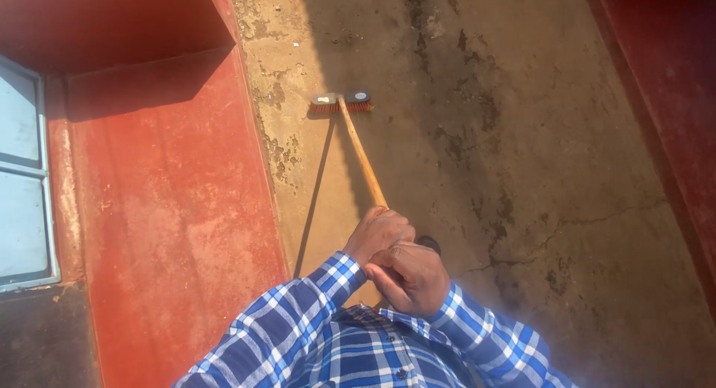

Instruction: The recorder uses a long-handled brush to scrub a red concrete ledge and the surrounding outdoor floor area.

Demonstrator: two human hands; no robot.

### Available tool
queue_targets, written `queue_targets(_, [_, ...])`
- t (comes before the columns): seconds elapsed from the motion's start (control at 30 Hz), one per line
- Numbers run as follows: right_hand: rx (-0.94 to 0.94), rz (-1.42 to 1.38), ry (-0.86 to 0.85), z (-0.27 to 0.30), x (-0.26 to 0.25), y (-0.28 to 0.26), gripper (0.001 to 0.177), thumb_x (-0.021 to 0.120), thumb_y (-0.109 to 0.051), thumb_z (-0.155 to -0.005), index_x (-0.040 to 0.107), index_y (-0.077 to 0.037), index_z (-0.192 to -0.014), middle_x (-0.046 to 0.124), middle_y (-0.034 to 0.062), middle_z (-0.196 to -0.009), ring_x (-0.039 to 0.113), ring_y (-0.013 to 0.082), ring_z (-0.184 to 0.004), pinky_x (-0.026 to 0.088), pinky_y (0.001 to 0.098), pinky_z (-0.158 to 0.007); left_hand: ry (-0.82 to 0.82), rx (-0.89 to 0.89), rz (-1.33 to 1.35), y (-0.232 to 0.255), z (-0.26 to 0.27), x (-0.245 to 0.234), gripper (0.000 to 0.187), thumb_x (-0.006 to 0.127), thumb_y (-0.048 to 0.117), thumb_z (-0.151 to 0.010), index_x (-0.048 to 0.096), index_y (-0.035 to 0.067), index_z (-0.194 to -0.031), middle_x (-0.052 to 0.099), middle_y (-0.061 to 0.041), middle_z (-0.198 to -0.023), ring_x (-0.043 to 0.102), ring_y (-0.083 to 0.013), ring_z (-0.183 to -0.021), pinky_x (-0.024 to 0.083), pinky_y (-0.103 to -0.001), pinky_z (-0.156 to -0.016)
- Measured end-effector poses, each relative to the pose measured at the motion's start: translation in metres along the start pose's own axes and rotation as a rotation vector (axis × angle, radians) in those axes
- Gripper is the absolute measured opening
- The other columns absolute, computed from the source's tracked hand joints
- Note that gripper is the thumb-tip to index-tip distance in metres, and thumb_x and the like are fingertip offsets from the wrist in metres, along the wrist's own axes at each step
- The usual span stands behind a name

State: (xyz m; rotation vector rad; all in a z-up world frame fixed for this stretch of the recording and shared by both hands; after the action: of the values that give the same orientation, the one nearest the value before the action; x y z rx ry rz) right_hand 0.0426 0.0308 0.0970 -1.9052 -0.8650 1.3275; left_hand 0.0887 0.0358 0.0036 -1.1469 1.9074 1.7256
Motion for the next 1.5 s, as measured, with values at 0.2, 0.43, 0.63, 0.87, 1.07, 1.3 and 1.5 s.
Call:
queue_targets(0.2, [-0.122, -0.004, -0.065, -0.012, 0.043, -0.069, 0.011, 0.076, -0.015, -0.091, 0.072, -0.005, -0.093, 0.063, 0.0081, -0.073, 0.063, 0.0245, -0.067, 0.049, 0.0363, -0.062, 0.04, 0.033, 0.056, -0.003, 0.057, -0.035, 0.017, 0.063, 0.027, -0.085, 0.062, 0.016, -0.072, 0.061, -0.001, -0.079, 0.062, -0.022, -0.096, 0.039, -0.043, -0.101])
queue_targets(0.43, [-0.154, -0.018, -0.159, -0.056, 0.089, -0.031, 0.012, 0.078, -0.015, -0.091, 0.071, -0.005, -0.091, 0.06, 0.0094, -0.07, 0.061, 0.0268, -0.065, 0.048, 0.0392, -0.062, 0.134, -0.06, 0.1, -0.082, 0.051, -0.044, 0.019, 0.065, 0.027, -0.084, 0.06, 0.014, -0.071, 0.057, -0.003, -0.077, 0.061, -0.0221, -0.093, 0.038, -0.043, -0.103])
queue_targets(0.63, [-0.136, 0.062, -0.051, -0.113, 0.082, -0.005, 0.01, 0.074, -0.015, -0.094, 0.071, -0.006, -0.094, 0.065, 0.0099, -0.075, 0.063, 0.0279, -0.068, 0.05, 0.0391, -0.066, 0.126, -0.035, 0.006, -0.125, 0.009, -0.079, 0.017, 0.065, 0.027, -0.081, 0.058, 0.012, -0.075, 0.057, -0.005, -0.083, 0.059, -0.0247, -0.097, 0.038, -0.044, -0.109])
queue_targets(0.87, [-0.246, -0.123, -0.126, -0.165, 0.055, -0.021, 0.01, 0.075, -0.015, -0.09, 0.072, -0.005, -0.09, 0.063, 0.0081, -0.07, 0.063, 0.0259, -0.067, 0.049, 0.0383, -0.065, 0.184, 0.016, 0.142, -0.118, -0.02, -0.13, 0.022, 0.065, 0.025, -0.082, 0.052, 0.012, -0.07, 0.054, -0.004, -0.076, 0.057, -0.0237, -0.085, 0.044, -0.04, -0.094])
queue_targets(1.07, [-0.187, -0.065, -0.149, -0.22, 0.093, 0.05, 0.017, 0.075, -0.017, -0.095, 0.07, -0.003, -0.088, 0.064, 0.0109, -0.075, 0.065, 0.0284, -0.069, 0.051, 0.0382, -0.065, 0.261, -0.108, 0.182, -0.176, -0.045, -0.154, 0.027, 0.069, 0.022, -0.074, 0.047, 0.007, -0.073, 0.049, -0.009, -0.078, 0.054, -0.0292, -0.082, 0.047, -0.041, -0.083])
queue_targets(1.3, [-0.295, -0.266, -0.154, -0.283, 0.072, -0.011, 0.011, 0.072, -0.013, -0.097, 0.07, -0.003, -0.094, 0.067, 0.0111, -0.084, 0.068, 0.0268, -0.081, 0.053, 0.0366, -0.075, 0.559, -0.159, 0.266, -0.177, -0.05, -0.233, 0.053, 0.095, 0.025, -0.063, 0.048, 0.007, -0.077, 0.065, -0.007, -0.088, 0.066, -0.0338, -0.11, 0.043, -0.052, -0.107])
queue_targets(1.5, [-0.293, -0.061, -0.177, -0.341, 0.14, 0.044, 0.011, 0.076, -0.013, -0.09, 0.07, -0.004, -0.09, 0.062, 0.011, -0.075, 0.064, 0.0279, -0.073, 0.05, 0.0394, -0.07, 0.53, -0.15, 0.208, -0.294, -0.056, -0.242, 0.045, 0.088, 0.025, -0.083, 0.047, 0.01, -0.074, 0.058, -0.008, -0.08, 0.067, -0.0304, -0.1, 0.045, -0.051, -0.113])
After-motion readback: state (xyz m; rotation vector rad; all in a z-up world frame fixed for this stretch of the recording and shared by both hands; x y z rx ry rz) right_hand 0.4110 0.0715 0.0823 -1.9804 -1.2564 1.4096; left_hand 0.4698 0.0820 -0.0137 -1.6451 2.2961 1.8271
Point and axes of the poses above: each hand's wrist, its own z-axis away from the middle knuckle, its own x-axis out of the palm, y = z × x, the point moved 10 cm from there along -z, towards the middle knuckle
